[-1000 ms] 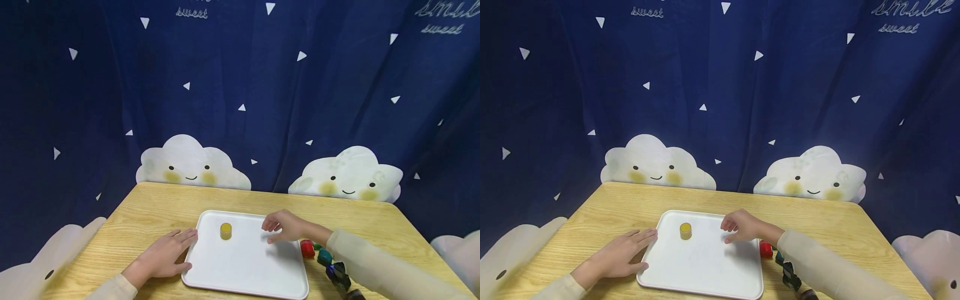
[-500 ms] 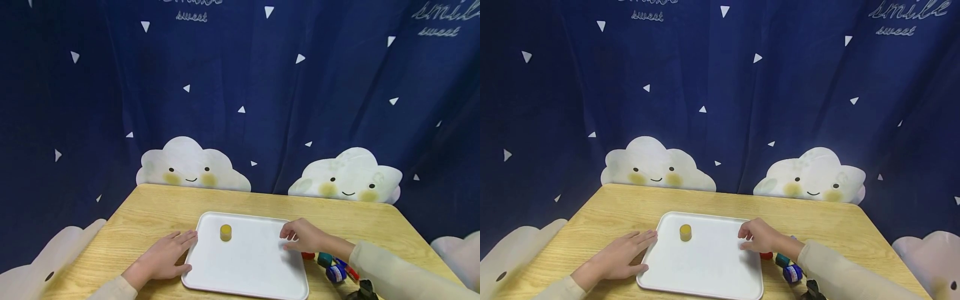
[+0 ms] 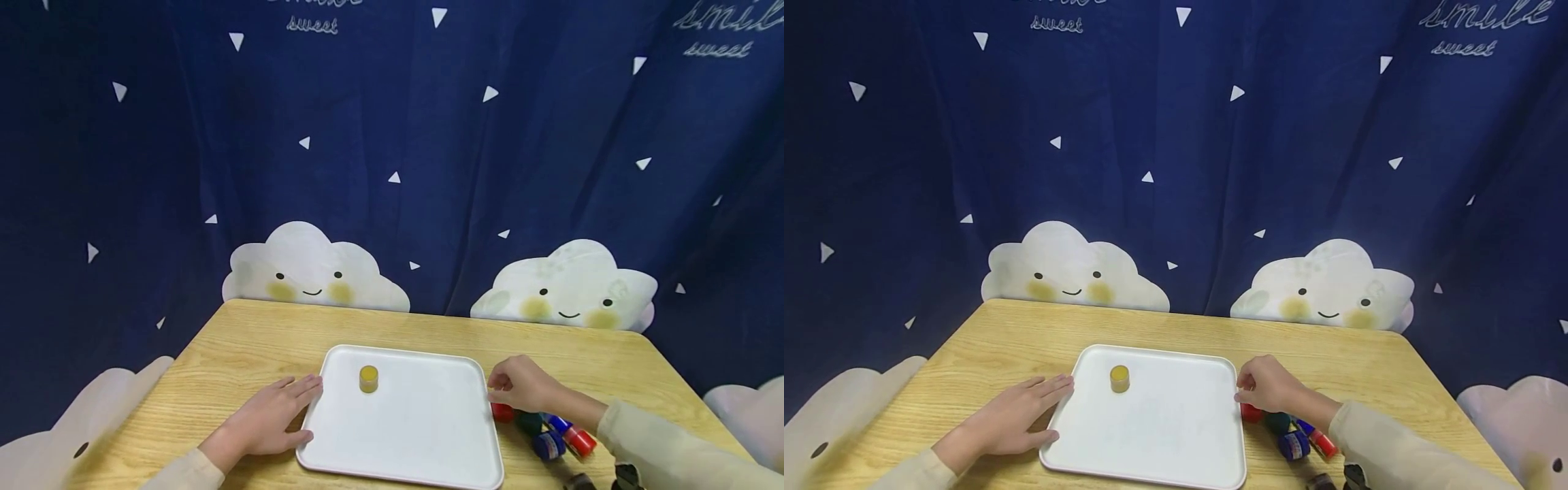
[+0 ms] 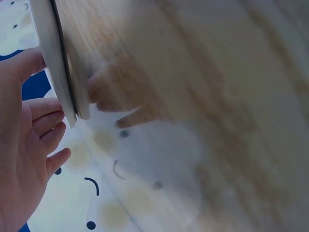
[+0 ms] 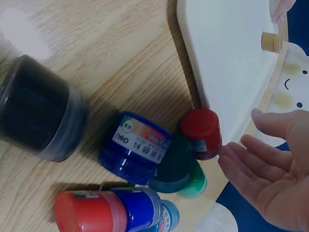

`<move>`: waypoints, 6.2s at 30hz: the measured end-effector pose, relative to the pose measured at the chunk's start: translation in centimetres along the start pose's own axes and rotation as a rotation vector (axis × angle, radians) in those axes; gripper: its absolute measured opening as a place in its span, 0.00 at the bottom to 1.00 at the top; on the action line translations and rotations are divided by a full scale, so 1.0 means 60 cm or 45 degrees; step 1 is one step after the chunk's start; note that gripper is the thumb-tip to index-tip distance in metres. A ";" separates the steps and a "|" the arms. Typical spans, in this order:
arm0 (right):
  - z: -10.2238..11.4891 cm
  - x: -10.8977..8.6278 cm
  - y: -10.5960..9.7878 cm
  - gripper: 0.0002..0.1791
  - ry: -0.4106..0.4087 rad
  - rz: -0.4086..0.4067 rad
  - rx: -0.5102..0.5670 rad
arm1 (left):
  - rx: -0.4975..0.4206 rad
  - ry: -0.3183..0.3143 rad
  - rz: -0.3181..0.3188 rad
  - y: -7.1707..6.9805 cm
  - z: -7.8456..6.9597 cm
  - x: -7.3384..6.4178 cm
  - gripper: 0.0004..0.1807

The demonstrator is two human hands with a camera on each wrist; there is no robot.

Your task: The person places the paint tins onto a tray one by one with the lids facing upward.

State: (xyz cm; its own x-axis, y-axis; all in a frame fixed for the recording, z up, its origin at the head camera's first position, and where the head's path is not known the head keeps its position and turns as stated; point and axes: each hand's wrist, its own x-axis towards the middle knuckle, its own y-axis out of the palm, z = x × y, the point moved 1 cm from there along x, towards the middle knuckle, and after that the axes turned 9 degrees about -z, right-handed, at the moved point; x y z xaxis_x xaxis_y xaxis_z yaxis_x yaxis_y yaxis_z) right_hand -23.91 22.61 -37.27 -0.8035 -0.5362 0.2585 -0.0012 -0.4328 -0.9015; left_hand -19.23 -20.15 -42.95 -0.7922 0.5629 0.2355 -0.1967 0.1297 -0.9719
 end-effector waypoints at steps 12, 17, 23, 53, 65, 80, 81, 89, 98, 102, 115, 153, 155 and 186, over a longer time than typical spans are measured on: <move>-0.008 -0.016 -0.007 0.10 0.086 -0.058 -0.095 | 0.008 0.000 -0.004 -0.003 0.003 0.000 0.39; -0.013 -0.019 -0.001 0.10 0.098 -0.048 -0.095 | -0.006 -0.009 0.003 -0.002 0.002 -0.001 0.39; -0.020 -0.024 0.016 0.10 0.066 -0.025 -0.048 | -0.013 -0.008 0.022 0.002 0.001 -0.003 0.39; -0.026 -0.020 0.026 0.12 0.030 0.023 0.032 | -0.010 -0.011 0.017 0.000 0.000 -0.001 0.39; -0.015 0.002 0.005 0.12 0.045 0.011 0.075 | 0.003 0.013 0.003 0.001 0.000 -0.004 0.39; -0.006 0.035 0.006 0.18 0.114 0.055 0.177 | -0.084 -0.044 0.056 -0.007 0.007 0.007 0.40; -0.006 0.036 0.008 0.18 0.102 0.057 0.185 | -0.088 -0.049 0.064 -0.008 0.006 0.008 0.40; -0.007 0.050 0.022 0.19 0.104 0.091 0.250 | -0.090 -0.055 0.064 -0.009 0.003 0.007 0.40; 0.008 0.065 0.040 0.19 0.034 0.124 0.356 | -0.080 -0.034 0.048 -0.013 0.002 0.007 0.40; 0.016 0.070 0.048 0.19 0.032 0.140 0.390 | -0.094 -0.050 0.067 -0.010 0.001 0.007 0.40; 0.024 0.096 0.086 0.20 0.099 0.171 0.571 | -0.068 -0.021 0.044 -0.005 0.002 0.002 0.40; 0.060 0.148 0.156 0.19 0.289 0.086 0.784 | -0.018 -0.031 0.031 -0.001 -0.003 0.000 0.39; 0.062 0.149 0.159 0.19 0.289 0.085 0.784 | -0.016 -0.032 0.032 0.000 -0.003 0.000 0.39; 0.082 0.162 0.176 0.21 0.288 0.080 0.836 | -0.032 -0.019 0.004 -0.002 -0.003 -0.003 0.39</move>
State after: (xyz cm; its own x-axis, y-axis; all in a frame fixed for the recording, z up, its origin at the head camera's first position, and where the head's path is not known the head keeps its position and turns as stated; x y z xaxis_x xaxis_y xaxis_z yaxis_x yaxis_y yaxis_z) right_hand -28.83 9.24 -42.57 -0.8948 -0.4410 0.0697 0.3522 -0.7930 -0.4971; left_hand -18.97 -20.09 -42.88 -0.8013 0.5515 0.2320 -0.1793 0.1485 -0.9725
